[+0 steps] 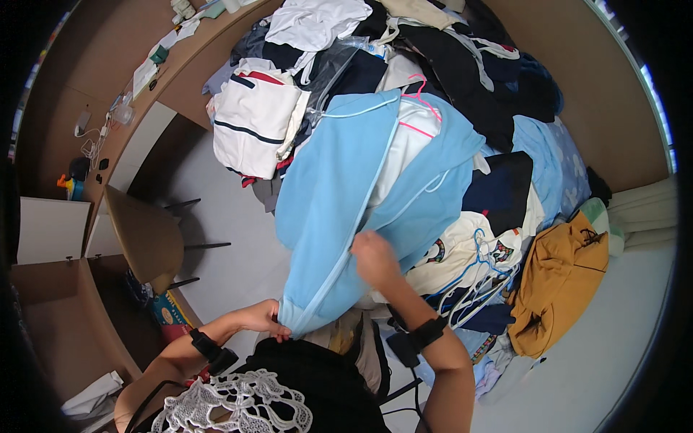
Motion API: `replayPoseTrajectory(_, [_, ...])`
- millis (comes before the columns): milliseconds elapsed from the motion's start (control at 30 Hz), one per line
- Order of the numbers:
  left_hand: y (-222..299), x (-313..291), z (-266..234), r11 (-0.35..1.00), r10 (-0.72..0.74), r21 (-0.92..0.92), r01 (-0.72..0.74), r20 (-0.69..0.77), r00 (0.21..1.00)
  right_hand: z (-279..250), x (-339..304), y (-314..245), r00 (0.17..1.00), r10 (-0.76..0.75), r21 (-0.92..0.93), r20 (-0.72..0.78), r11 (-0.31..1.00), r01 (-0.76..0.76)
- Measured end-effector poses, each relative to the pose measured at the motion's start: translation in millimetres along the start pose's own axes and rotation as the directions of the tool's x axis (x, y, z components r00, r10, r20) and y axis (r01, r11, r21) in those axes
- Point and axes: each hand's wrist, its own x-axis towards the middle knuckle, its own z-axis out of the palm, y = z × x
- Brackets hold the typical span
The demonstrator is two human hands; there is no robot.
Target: Sort and organize a pile of clothes by putting some on hangers and others into storage bags.
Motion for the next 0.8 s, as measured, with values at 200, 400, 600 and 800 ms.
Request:
replayPoseTrajectory(200, [-21.4, 6.1, -28.7, 0.987, -0.079, 0.145, 0.062, 0.112, 0.991, -64.4, 61.6, 72.2, 0.979, 0.011, -0.289, -0.205, 0.955, -0.071])
replayPoseTrajectory(400, [-37.7, 19.8, -37.0, 0.975, -0.194, 0.147, 0.164, 0.219, 0.956, -137.2, 123.6, 107.3, 0.928, 0.090, -0.462, -0.361, 0.848, -0.261])
replayPoseTrajectory(600, [-53.5, 73.0, -64.9, 0.885, -0.267, 0.425, 0.190, 0.130, 0.955, -150.2, 172.8, 139.4, 0.925, 0.030, -0.547, -0.378, 0.799, -0.249])
replayPoseTrajectory(800, [-38.0, 120.8, -75.4, 0.334, -0.160, 0.885, 0.323, -0.285, 0.945, -137.4, 203.7, 186.7, 0.928, 0.301, -0.441, -0.220, 0.818, -0.370])
